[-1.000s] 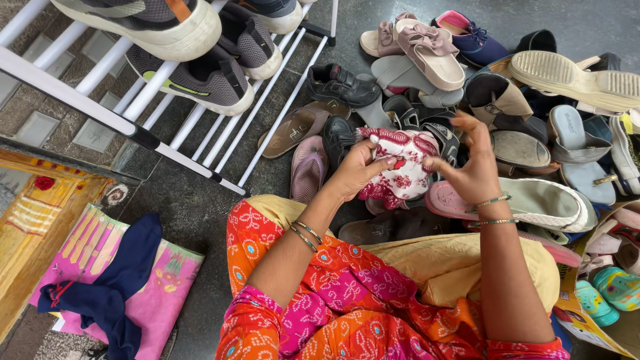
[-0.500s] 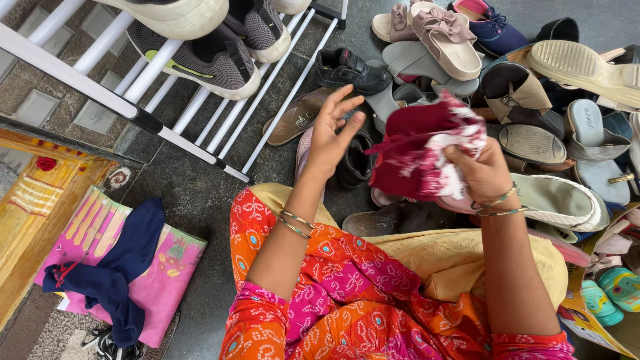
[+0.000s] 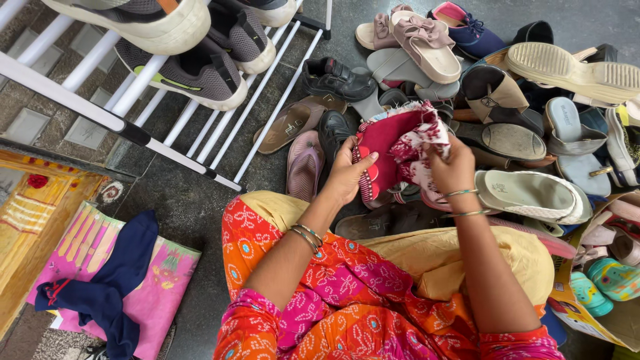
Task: The person sits on the floor and wipes various shoes with a cloth. They pick up sneakers and sandals from a pile, wipe the uppers and soles, and place some cleaned shoes onto a nearby white shoe rack.
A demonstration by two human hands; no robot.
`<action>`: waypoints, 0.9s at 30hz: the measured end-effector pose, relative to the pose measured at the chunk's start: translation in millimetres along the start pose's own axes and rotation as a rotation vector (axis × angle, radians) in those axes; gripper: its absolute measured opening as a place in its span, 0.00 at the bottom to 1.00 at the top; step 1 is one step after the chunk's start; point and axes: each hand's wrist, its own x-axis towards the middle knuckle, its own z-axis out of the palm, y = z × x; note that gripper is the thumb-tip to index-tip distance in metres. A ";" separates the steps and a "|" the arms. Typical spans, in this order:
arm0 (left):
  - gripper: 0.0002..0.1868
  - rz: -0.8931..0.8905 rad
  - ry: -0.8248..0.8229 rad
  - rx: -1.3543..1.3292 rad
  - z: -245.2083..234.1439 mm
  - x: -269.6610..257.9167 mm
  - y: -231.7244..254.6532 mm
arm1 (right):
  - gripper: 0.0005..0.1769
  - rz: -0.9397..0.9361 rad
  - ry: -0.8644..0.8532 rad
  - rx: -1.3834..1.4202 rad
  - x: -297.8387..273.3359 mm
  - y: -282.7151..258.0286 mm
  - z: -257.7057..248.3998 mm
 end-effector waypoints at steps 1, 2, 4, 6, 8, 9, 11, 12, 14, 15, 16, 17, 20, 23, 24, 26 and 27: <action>0.31 0.062 -0.035 -0.012 7.2 -5.3 2.5 | 0.19 -0.044 0.058 -0.121 -8.0 -8.0 8.5; 0.35 0.123 -0.070 -0.024 15.4 -10.7 4.4 | 0.24 -0.088 0.116 -0.243 -15.8 -16.8 17.8; 0.39 0.243 -0.134 0.029 30.6 -21.2 10.0 | 0.32 -0.151 0.033 -0.132 -28.6 -34.4 36.2; 0.38 0.361 -0.190 0.165 43.5 -30.9 16.9 | 0.36 -0.268 -0.061 -0.048 -36.8 -48.3 50.1; 0.39 0.321 -0.225 0.066 49.8 -37.8 23.4 | 0.35 -0.425 -0.173 0.010 -45.9 -54.0 62.8; 0.39 0.298 -0.241 0.014 51.2 -39.9 25.2 | 0.36 -0.469 -0.200 0.004 -50.0 -53.8 67.5; 0.39 0.275 -0.167 0.016 48.8 -36.5 30.7 | 0.38 -0.555 -0.251 -0.012 -56.3 -50.1 71.7; 0.40 0.263 -0.132 0.017 46.6 -32.9 32.9 | 0.36 -0.534 -0.289 0.011 -58.4 -47.6 71.0; 0.35 0.242 -0.062 -0.125 39.1 -25.8 37.6 | 0.34 -0.486 -0.353 0.060 -62.2 -43.8 66.6; 0.33 0.226 -0.032 -0.194 34.1 -23.9 40.0 | 0.27 -0.443 -0.306 0.084 -62.7 -43.3 65.5; 0.30 0.220 -0.043 -0.222 31.1 -22.4 41.2 | 0.21 -0.401 -0.258 0.108 -62.2 -43.8 64.3; 0.27 0.209 -0.061 -0.252 29.1 -21.2 42.2 | 0.17 -0.357 -0.202 0.127 -61.2 -45.0 61.0; 0.20 0.160 -0.111 -0.196 32.9 -22.9 37.1 | 0.34 -0.513 -0.054 -0.199 -48.3 -46.7 50.3; 0.21 0.043 -0.228 -0.101 35.5 -31.8 37.1 | 0.47 -0.607 -0.074 -0.305 -39.6 -47.9 44.8; 0.23 0.012 -0.293 -0.086 34.8 -33.2 40.7 | 0.49 -0.602 -0.093 -0.293 -37.6 -48.7 45.1; 0.32 -0.071 -0.405 -0.035 29.8 -37.5 53.8 | 0.51 -0.565 -0.141 -0.235 -38.8 -49.1 49.3; 0.36 -0.105 -0.455 -0.007 30.9 -37.0 57.8 | 0.51 -0.534 -0.166 -0.196 -40.5 -48.7 49.7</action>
